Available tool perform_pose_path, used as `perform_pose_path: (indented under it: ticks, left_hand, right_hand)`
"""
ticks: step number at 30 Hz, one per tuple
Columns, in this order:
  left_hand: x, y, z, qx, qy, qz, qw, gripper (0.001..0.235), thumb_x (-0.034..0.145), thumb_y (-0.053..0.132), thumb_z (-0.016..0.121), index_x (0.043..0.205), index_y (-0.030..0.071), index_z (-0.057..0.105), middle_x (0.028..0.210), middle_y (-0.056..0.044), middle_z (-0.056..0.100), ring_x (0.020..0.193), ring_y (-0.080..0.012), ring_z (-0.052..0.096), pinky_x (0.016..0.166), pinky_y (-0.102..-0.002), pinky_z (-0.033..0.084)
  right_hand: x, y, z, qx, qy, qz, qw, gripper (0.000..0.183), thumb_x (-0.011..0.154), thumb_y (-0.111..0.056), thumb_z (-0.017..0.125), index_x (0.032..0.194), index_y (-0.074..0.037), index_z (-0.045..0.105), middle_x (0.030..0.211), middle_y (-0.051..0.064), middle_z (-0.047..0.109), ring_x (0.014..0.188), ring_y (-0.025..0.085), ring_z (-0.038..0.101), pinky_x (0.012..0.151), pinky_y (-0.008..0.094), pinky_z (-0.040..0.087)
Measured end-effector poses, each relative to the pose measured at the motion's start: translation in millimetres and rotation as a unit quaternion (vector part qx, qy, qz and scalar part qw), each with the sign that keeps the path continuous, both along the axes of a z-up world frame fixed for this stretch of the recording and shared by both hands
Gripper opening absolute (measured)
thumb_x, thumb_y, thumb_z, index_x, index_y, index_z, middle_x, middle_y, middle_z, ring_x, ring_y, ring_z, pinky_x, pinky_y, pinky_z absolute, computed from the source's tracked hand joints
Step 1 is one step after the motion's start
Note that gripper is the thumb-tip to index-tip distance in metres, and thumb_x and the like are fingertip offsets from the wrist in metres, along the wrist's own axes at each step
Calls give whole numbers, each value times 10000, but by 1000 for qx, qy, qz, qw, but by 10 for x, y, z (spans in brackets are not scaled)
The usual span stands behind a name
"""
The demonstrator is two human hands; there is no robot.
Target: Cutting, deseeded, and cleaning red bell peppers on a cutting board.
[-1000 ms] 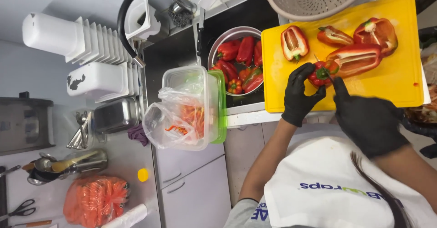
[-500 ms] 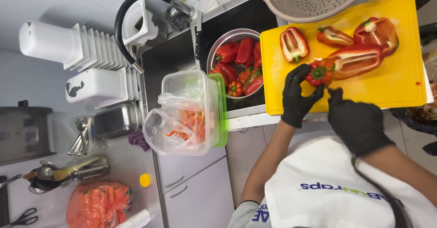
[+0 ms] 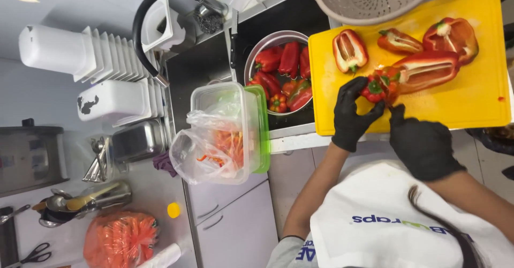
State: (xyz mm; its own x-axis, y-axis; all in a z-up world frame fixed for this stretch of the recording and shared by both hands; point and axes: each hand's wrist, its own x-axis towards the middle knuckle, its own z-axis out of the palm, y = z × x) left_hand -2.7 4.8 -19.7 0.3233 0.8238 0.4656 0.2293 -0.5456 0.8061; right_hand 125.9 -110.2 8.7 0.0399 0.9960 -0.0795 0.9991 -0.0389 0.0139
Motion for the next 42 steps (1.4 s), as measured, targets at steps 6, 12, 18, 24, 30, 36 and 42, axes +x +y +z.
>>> perform_pose_path:
  ticks: [6,12,18,24,30,36,42]
  left_hand:
    - [-27,5,-33,-53,-35,-6,998,629,809,90,865,1372,13,596,1376,-152,596,1256,-281,654,1040,-329,593]
    - [-41,73,-102,-4,-3,30,1000,575,787,72,885,1286,11,608,1310,-133,629,1197,-259,660,1044,-343,580]
    - [-46,72,-351,-115,-95,20,989,583,823,49,844,1332,18,561,1386,-119,547,1263,-226,622,1057,-355,602]
    - [-102,65,-420,-140,-115,32,983,613,830,28,830,1359,37,520,1400,-104,515,1292,-226,599,1030,-357,596]
    - [-239,117,-844,-227,-190,39,954,614,852,-10,798,1380,56,493,1367,-78,527,1259,-193,587,1037,-349,568]
    - [-422,146,-1129,-272,-223,44,935,558,923,-85,696,1430,32,494,1397,-97,567,1284,-203,575,1080,-344,518]
    - [-457,223,-1116,-296,-274,10,915,621,922,-80,604,1498,71,429,1426,-63,538,1301,-180,552,1084,-318,504]
  right_hand:
    - [75,48,-458,-57,65,-33,996,544,937,-168,512,1438,43,505,705,126,704,546,298,682,504,470,514]
    - [90,-6,-817,-65,47,-23,997,521,972,-181,474,1451,24,466,735,129,714,573,315,691,540,476,531]
    - [96,-53,-694,-95,33,-2,995,530,962,-209,484,1423,53,492,702,97,718,564,267,704,535,441,541]
    - [183,-14,-920,-98,126,-24,987,480,973,-221,469,1387,22,494,706,134,731,590,325,708,550,484,545]
    - [227,-181,-708,-144,63,-12,987,469,1045,-286,403,1400,9,483,761,107,753,639,288,735,606,467,569]
    - [522,-550,-646,-231,101,-41,967,509,1002,-321,414,1455,-89,408,807,104,770,676,300,766,635,474,604]
    - [390,-356,-837,-222,93,-68,968,464,1051,-334,365,1438,-85,428,817,125,764,711,325,752,682,496,569]
